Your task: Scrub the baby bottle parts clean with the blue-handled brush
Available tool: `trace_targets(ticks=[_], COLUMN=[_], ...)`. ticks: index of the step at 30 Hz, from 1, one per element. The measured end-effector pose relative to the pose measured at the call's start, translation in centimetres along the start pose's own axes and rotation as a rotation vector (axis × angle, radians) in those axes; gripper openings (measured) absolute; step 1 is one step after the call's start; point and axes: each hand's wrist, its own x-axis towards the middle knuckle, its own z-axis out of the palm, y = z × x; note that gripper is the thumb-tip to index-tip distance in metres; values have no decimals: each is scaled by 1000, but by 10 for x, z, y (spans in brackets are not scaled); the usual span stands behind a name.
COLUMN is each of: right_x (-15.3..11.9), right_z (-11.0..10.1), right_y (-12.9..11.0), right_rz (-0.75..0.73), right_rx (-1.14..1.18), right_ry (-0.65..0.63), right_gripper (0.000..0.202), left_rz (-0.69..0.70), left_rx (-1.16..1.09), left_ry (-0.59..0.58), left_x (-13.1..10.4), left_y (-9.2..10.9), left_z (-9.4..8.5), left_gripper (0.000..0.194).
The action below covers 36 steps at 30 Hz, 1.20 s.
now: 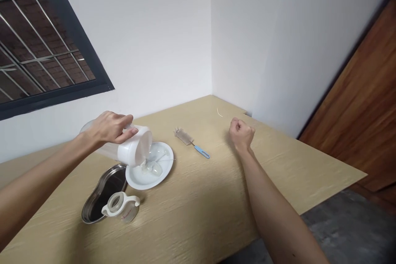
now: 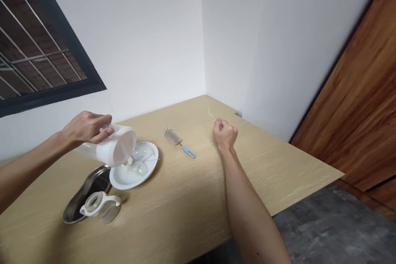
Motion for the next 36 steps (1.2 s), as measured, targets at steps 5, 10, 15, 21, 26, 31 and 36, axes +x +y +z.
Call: trace_targets(ticks=[5, 10, 15, 21, 26, 31, 36], right_x=[-1, -2, -2, -3, -4, -6, -7], right_z=[-1, -2, -1, -4, -11, -15, -15], right_y=[-2, -2, -2, -7, -16, -26, -30], right_rz=[-20, -56, -77, -108, -153, -182, -183], right_rx=[9, 26, 15, -10, -19, -17, -29], right_ry=[16, 40, 54, 90, 145, 148, 132], right_gripper=[40, 39, 39, 36, 45, 46, 46], left_rz=[14, 5, 56, 56, 13, -66, -147], left_rx=[-33, -133, -147, -104, -54, -36, -11], left_ry=[22, 109, 195, 219, 162, 101, 7], left_x=[-17, -11, 9, 26, 27, 15, -3], left_y=[2, 8, 16, 14, 6, -2, -10], left_z=[-3, 3, 17, 29, 29, 28, 24], left_gripper=[40, 42, 42, 41, 35, 36, 41])
